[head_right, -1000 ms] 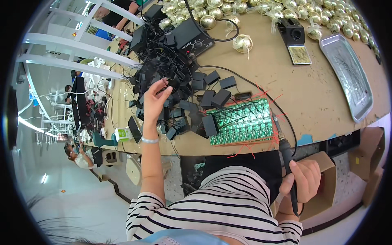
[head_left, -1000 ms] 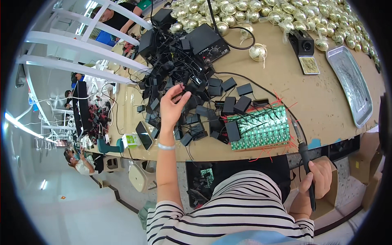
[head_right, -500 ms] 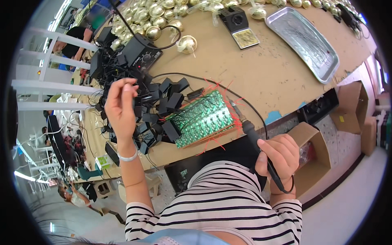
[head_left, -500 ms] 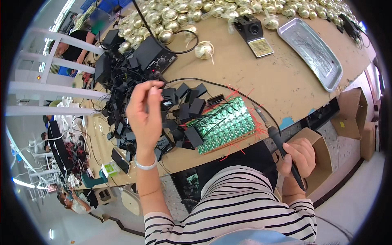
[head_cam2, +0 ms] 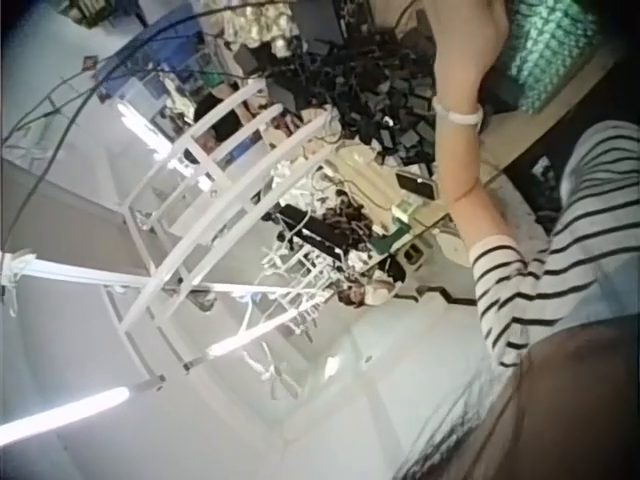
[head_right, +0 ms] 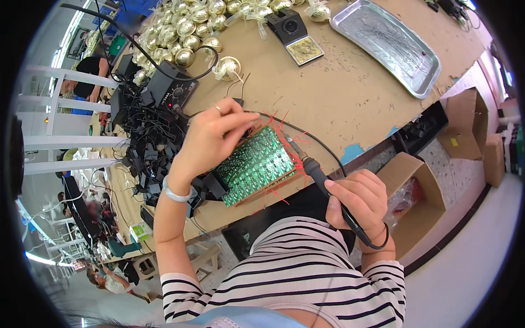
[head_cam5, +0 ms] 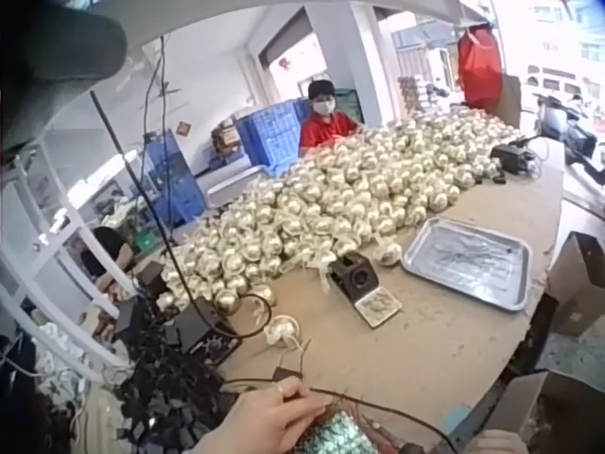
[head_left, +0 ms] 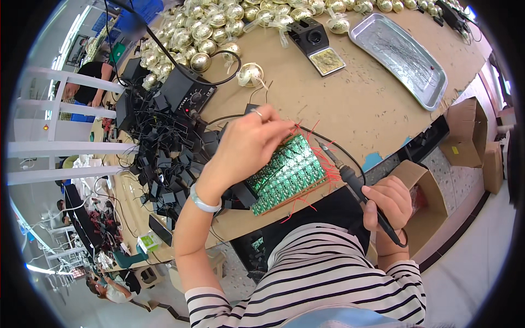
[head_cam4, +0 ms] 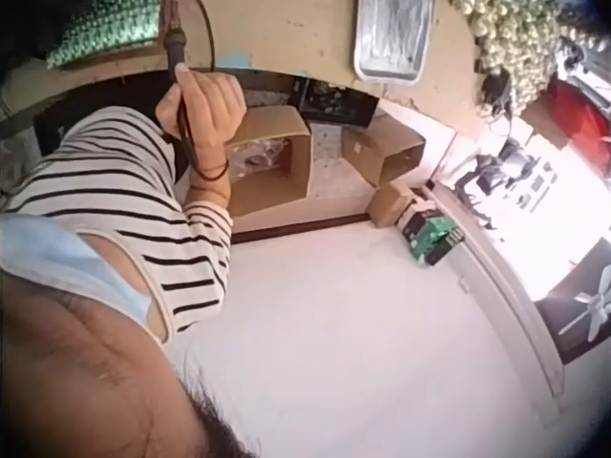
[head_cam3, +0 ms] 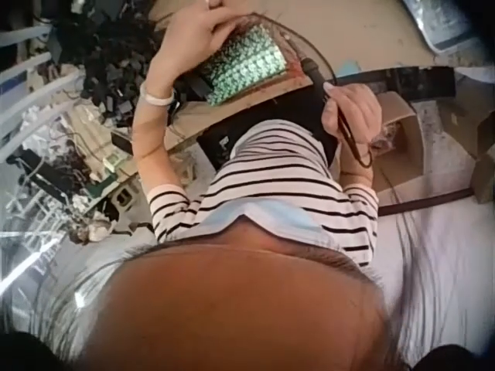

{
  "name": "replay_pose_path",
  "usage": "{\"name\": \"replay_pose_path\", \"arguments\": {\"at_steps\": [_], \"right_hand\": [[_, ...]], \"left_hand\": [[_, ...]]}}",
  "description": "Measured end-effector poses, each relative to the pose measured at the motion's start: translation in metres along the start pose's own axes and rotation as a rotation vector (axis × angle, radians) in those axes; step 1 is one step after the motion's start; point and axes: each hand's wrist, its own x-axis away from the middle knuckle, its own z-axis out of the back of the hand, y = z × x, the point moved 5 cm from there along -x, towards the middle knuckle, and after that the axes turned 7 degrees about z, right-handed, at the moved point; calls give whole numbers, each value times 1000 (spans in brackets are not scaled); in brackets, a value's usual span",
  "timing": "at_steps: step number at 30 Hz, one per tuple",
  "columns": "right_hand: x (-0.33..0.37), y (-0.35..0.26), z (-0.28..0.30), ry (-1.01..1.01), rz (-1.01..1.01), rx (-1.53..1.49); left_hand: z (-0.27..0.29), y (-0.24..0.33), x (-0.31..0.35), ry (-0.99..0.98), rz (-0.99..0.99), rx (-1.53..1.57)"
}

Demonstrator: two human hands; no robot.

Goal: Soldering wires onto a green circuit board at a workbench.

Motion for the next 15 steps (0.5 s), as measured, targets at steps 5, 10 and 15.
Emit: {"name": "replay_pose_path", "arguments": {"at_steps": [5, 10, 15], "right_hand": [[0, 6, -8, 2, -9, -40], [-2, 10, -13, -1, -1, -64], [-4, 11, -21, -16, 10, -63]], "left_hand": [[-21, -3, 2, -112, -49, -7], [-24, -5, 5, -78, -4, 2], [-23, -2, 8, -84, -9, -80]]}}
